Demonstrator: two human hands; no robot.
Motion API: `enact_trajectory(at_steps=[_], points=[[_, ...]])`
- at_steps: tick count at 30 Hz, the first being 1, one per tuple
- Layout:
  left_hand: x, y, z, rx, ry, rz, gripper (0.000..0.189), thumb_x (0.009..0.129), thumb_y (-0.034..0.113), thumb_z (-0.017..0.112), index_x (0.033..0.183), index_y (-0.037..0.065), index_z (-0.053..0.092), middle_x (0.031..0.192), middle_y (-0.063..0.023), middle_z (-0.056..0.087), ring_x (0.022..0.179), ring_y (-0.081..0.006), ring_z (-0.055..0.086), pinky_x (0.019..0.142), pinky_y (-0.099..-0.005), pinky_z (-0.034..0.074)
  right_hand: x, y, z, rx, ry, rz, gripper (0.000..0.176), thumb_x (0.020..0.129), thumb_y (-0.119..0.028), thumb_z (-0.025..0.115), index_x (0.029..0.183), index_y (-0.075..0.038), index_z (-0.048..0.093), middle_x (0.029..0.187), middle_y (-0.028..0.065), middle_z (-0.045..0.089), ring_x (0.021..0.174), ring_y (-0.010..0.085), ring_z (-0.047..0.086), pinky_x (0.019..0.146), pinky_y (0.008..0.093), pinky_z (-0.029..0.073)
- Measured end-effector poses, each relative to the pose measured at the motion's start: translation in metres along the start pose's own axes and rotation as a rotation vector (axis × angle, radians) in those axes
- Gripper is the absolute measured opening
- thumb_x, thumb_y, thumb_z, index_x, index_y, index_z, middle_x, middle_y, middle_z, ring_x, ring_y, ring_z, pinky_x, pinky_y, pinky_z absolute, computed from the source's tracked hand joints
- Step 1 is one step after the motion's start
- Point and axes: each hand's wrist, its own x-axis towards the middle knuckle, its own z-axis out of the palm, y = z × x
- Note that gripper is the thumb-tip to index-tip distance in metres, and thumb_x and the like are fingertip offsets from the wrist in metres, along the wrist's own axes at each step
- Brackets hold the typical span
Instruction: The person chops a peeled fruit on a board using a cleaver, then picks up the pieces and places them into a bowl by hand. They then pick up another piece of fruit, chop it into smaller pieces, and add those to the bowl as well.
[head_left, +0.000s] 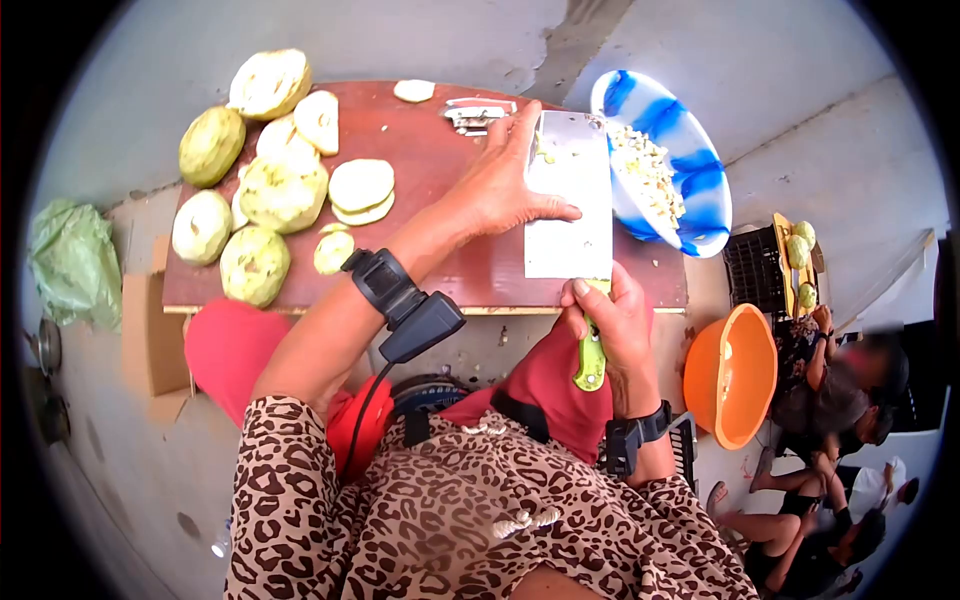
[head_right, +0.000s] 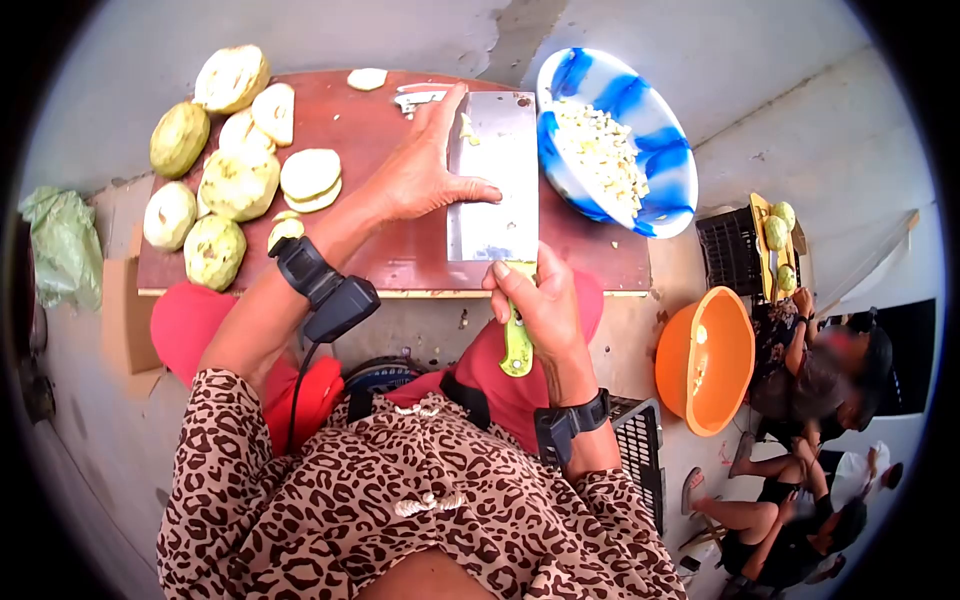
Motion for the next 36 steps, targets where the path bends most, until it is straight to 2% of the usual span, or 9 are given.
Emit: enact_trajectory(at_steps=[8, 11, 15, 16, 20, 25, 30, 32, 36], points=[[0.105, 0.031, 0.046, -0.124, -0.06, 0.11, 0.133, 0.057, 0.056, 0.088, 0.151, -0.003, 0.016, 0.146, -0.0308, 0.034, 0.133, -0.0413, 0.041, 0.108, -0.044, 0.038, -0.002, -0.033, -0.049, -0.054, 0.164, -0.141, 0.019, 0.093, -0.008, 0.06, 0.109, 0.001, 0.055, 0.082, 0.0072, 0.063, 0.054, 0.0098, 0.055, 0.05, 0.0227, 0.044], [0.157, 0.027, 0.078, -0.064, 0.125, 0.059, 0.116, 0.067, 0.055, 0.083, 0.147, -0.006, 0.025, 0.137, -0.0325, 0.046, 0.127, -0.0386, 0.049, 0.104, -0.0423, 0.043, -0.011, -0.038, -0.072, -0.102, 0.237, -0.166, 0.018, 0.093, -0.009, 0.061, 0.107, 0.001, 0.056, 0.082, 0.0073, 0.064, 0.055, 0.0098, 0.055, 0.05, 0.0225, 0.044], [0.174, 0.007, 0.115, 0.096, 0.249, 0.082, 0.079, 0.077, 0.046, 0.076, 0.132, -0.005, 0.05, 0.122, -0.0276, 0.059, 0.116, -0.0376, 0.057, 0.098, -0.0402, 0.046, -0.027, -0.034, -0.094, -0.153, 0.385, -0.186, 0.016, 0.093, -0.009, 0.061, 0.104, 0.002, 0.056, 0.082, 0.0071, 0.065, 0.054, 0.009, 0.055, 0.051, 0.0227, 0.044], [0.167, 0.005, 0.123, 0.08, 0.284, 0.131, 0.045, 0.082, 0.036, 0.073, 0.107, -0.001, 0.066, 0.11, -0.0228, 0.065, 0.105, -0.0357, 0.061, 0.092, -0.0391, 0.048, -0.03, -0.033, -0.098, -0.144, 0.425, -0.184, 0.016, 0.093, -0.008, 0.061, 0.104, 0.002, 0.056, 0.082, 0.0072, 0.065, 0.054, 0.0089, 0.054, 0.051, 0.0228, 0.044], [0.137, -0.002, 0.116, -0.029, 0.278, 0.239, 0.028, 0.089, 0.025, 0.067, 0.077, -0.001, 0.063, 0.1, -0.0155, 0.066, 0.092, -0.0295, 0.062, 0.084, -0.0365, 0.049, -0.031, -0.03, -0.095, -0.094, 0.514, -0.199, 0.014, 0.093, -0.007, 0.059, 0.103, 0.002, 0.055, 0.081, 0.0078, 0.064, 0.054, 0.0092, 0.054, 0.052, 0.023, 0.044], [0.076, -0.002, 0.082, -0.047, 0.054, 0.024, 0.028, 0.093, 0.025, 0.064, 0.083, 0.0, 0.062, 0.094, -0.0093, 0.064, 0.085, -0.0151, 0.061, 0.073, -0.0286, 0.05, -0.015, -0.025, -0.066, -0.025, 0.406, -0.199, 0.013, 0.094, -0.008, 0.057, 0.103, 0.002, 0.056, 0.082, 0.0087, 0.064, 0.056, 0.0109, 0.055, 0.051, 0.0236, 0.044], [-0.024, 0.013, 0.032, -0.802, -0.437, -0.418, 0.034, 0.099, 0.038, 0.056, 0.095, 0.004, 0.06, 0.091, -0.0044, 0.062, 0.081, -0.0112, 0.062, 0.072, -0.0252, 0.052, 0.023, -0.002, -0.029, 0.139, 0.28, -0.259, 0.023, 0.096, -0.015, 0.056, 0.113, 0.001, 0.056, 0.096, 0.011, 0.067, 0.077, 0.013, 0.061, 0.07, 0.0273, 0.049], [-0.052, 0.011, 0.02, -0.964, -0.526, -0.467, 0.039, 0.097, 0.044, 0.058, 0.102, 0.005, 0.058, 0.093, -0.0047, 0.062, 0.081, -0.0113, 0.061, 0.071, -0.0246, 0.052, 0.039, 0.009, -0.009, 0.234, 0.233, -0.231, 0.029, 0.098, -0.019, 0.056, 0.12, 0.001, 0.054, 0.105, 0.0123, 0.067, 0.085, 0.0149, 0.063, 0.079, 0.0297, 0.051], [-0.087, 0.019, 0.009, -0.904, -0.453, -0.462, 0.043, 0.093, 0.042, 0.065, 0.111, 0.004, 0.055, 0.097, -0.0034, 0.062, 0.086, -0.0094, 0.061, 0.075, -0.0242, 0.051, 0.054, 0.023, 0.042, 0.331, 0.104, -0.211, 0.033, 0.1, -0.027, 0.054, 0.119, 0.001, 0.053, 0.104, 0.0145, 0.066, 0.087, 0.0176, 0.063, 0.077, 0.0313, 0.055]])
